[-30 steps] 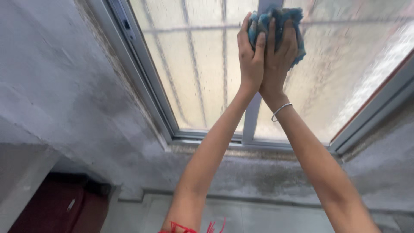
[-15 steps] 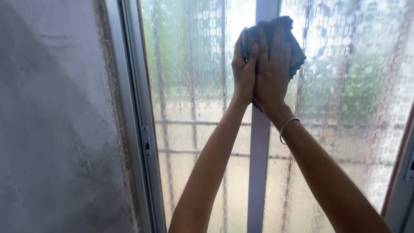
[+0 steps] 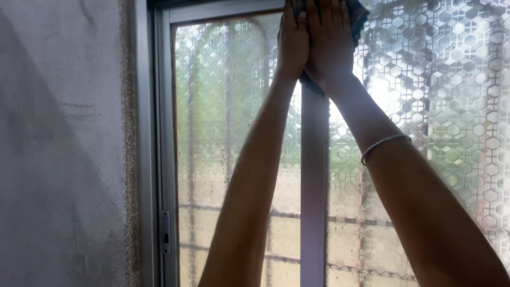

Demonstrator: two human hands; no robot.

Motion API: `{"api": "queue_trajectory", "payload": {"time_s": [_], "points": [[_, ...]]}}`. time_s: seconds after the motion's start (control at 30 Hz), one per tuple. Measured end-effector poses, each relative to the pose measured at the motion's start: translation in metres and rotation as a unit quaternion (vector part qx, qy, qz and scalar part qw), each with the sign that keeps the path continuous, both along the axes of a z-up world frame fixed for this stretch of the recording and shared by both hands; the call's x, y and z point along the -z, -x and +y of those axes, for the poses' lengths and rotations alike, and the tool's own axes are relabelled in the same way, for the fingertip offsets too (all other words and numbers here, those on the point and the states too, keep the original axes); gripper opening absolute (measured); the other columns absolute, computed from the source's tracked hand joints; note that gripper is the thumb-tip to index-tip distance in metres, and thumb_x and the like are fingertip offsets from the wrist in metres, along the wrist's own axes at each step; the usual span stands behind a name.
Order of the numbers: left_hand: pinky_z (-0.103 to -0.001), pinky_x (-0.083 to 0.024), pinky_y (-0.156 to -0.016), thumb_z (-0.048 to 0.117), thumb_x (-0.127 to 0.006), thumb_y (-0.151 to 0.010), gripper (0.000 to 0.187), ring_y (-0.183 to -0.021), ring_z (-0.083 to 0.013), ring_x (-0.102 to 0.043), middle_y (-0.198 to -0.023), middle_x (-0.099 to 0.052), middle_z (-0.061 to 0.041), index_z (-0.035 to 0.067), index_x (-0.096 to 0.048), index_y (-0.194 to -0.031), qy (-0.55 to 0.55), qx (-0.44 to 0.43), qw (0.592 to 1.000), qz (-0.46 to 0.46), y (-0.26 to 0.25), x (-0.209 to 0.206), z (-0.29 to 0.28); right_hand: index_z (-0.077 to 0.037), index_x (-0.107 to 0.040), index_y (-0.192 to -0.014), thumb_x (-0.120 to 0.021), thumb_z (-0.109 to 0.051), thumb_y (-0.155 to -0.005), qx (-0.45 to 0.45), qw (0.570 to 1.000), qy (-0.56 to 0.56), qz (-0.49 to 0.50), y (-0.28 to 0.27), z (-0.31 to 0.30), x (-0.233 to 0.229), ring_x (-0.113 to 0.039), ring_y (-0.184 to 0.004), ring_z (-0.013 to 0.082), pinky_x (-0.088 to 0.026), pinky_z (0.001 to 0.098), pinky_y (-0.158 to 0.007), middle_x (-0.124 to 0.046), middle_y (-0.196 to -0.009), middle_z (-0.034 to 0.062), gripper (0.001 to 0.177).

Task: The person wipes a sliding window with a blue cloth, cleaning the glass and the metal frame. They move the cloth up and down and across the surface, covering the entire window area.

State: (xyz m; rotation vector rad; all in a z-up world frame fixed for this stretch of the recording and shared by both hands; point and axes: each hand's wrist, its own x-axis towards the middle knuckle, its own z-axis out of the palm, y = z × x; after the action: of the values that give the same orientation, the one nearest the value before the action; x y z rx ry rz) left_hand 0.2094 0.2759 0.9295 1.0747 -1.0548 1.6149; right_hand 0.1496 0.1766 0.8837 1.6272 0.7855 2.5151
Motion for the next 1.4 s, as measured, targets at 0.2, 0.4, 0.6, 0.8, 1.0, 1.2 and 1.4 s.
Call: {"api": "queue_trajectory", "payload": {"time_s": [0.2, 0.4, 0.6, 0.8, 1.0, 1.2, 1.4], "points": [[-0.047, -0.039, -0.122, 0.048, -0.045, -0.108, 0.07, -0.15, -0.0414, -0.041, -0.162, -0.038, -0.027, 0.002, -0.029, -0.158, 0.031, -0.349, 0.934, -0.071, 0.008, 0.003, -0.04, 0.005, -0.052, -0.154, -0.054, -0.015, -0.106, 0.011, 0.992, 0.069, -0.104, -0.031, -0.075, -0.038, -0.041, -0.154, 0.0374, -0.025, 0.0514, -0.13, -0.051, -0.156, 0.0227, 0.052], [-0.044, -0.045, -0.119, 0.067, -0.047, -0.095, 0.087, -0.139, -0.0357, -0.054, -0.149, -0.056, -0.024, 0.0, -0.045, -0.15, 0.099, -0.345, 0.926, -0.115, 0.018, -0.001, -0.183, 0.0, -0.05, -0.151, -0.049, -0.014, -0.102, 0.024, 0.999, 0.024, 0.008, -0.029, -0.226, -0.043, -0.041, -0.148, 0.0406, -0.033, 0.0518, -0.129, -0.049, -0.154, 0.023, 0.05], [-0.041, -0.05, -0.113, 0.07, -0.048, -0.089, 0.086, -0.132, -0.032, -0.059, -0.135, -0.063, -0.017, 0.004, -0.049, -0.145, 0.123, -0.258, 0.945, -0.16, 0.029, 0.0, -0.304, -0.001, -0.037, -0.159, -0.059, -0.033, -0.097, 0.301, 0.945, -0.043, -0.121, -0.01, -0.332, -0.04, -0.034, -0.15, 0.0359, -0.017, 0.0473, -0.13, -0.042, -0.155, 0.0211, 0.073], [-0.039, -0.05, -0.114, 0.058, -0.053, -0.096, 0.07, -0.133, -0.0293, -0.06, -0.144, -0.062, -0.013, 0.01, -0.05, -0.146, 0.094, -0.312, 0.941, -0.087, 0.046, 0.008, -0.359, 0.009, -0.033, -0.161, -0.058, -0.033, -0.105, 0.193, 0.98, -0.055, -0.004, 0.019, -0.363, -0.016, -0.029, -0.155, 0.0406, -0.013, 0.0498, -0.134, -0.037, -0.161, 0.0281, 0.074], [-0.044, -0.03, -0.135, 0.045, -0.053, -0.1, 0.071, -0.157, -0.0306, -0.038, -0.161, -0.044, -0.016, 0.005, -0.036, -0.156, -0.016, -0.29, 0.95, -0.118, 0.077, 0.072, -0.33, 0.011, -0.026, -0.163, -0.058, -0.036, -0.115, 0.127, 0.989, -0.069, 0.026, 0.046, -0.339, 0.051, -0.019, -0.163, 0.0435, -0.011, 0.052, -0.132, -0.024, -0.17, 0.0337, 0.074], [-0.044, -0.018, -0.132, 0.043, -0.05, -0.101, 0.075, -0.157, -0.0327, -0.026, -0.164, -0.031, -0.021, -0.001, -0.027, -0.157, -0.111, -0.354, 0.928, -0.047, 0.091, 0.11, -0.319, 0.009, -0.025, -0.167, -0.054, -0.039, -0.109, 0.092, 0.99, -0.059, 0.087, 0.056, -0.339, 0.079, -0.015, -0.161, 0.0412, -0.006, 0.0503, -0.132, -0.02, -0.17, 0.0327, 0.08], [-0.04, -0.028, -0.137, 0.045, -0.045, -0.107, 0.067, -0.158, -0.026, -0.036, -0.165, -0.039, -0.015, 0.003, -0.034, -0.158, 0.016, -0.381, 0.917, -0.119, 0.057, 0.021, -0.337, 0.014, -0.026, -0.164, -0.056, -0.03, -0.11, 0.134, 0.99, -0.036, 0.032, 0.032, -0.356, 0.0, -0.013, -0.165, 0.0421, -0.004, 0.0496, -0.133, -0.019, -0.171, 0.0334, 0.076]]}}
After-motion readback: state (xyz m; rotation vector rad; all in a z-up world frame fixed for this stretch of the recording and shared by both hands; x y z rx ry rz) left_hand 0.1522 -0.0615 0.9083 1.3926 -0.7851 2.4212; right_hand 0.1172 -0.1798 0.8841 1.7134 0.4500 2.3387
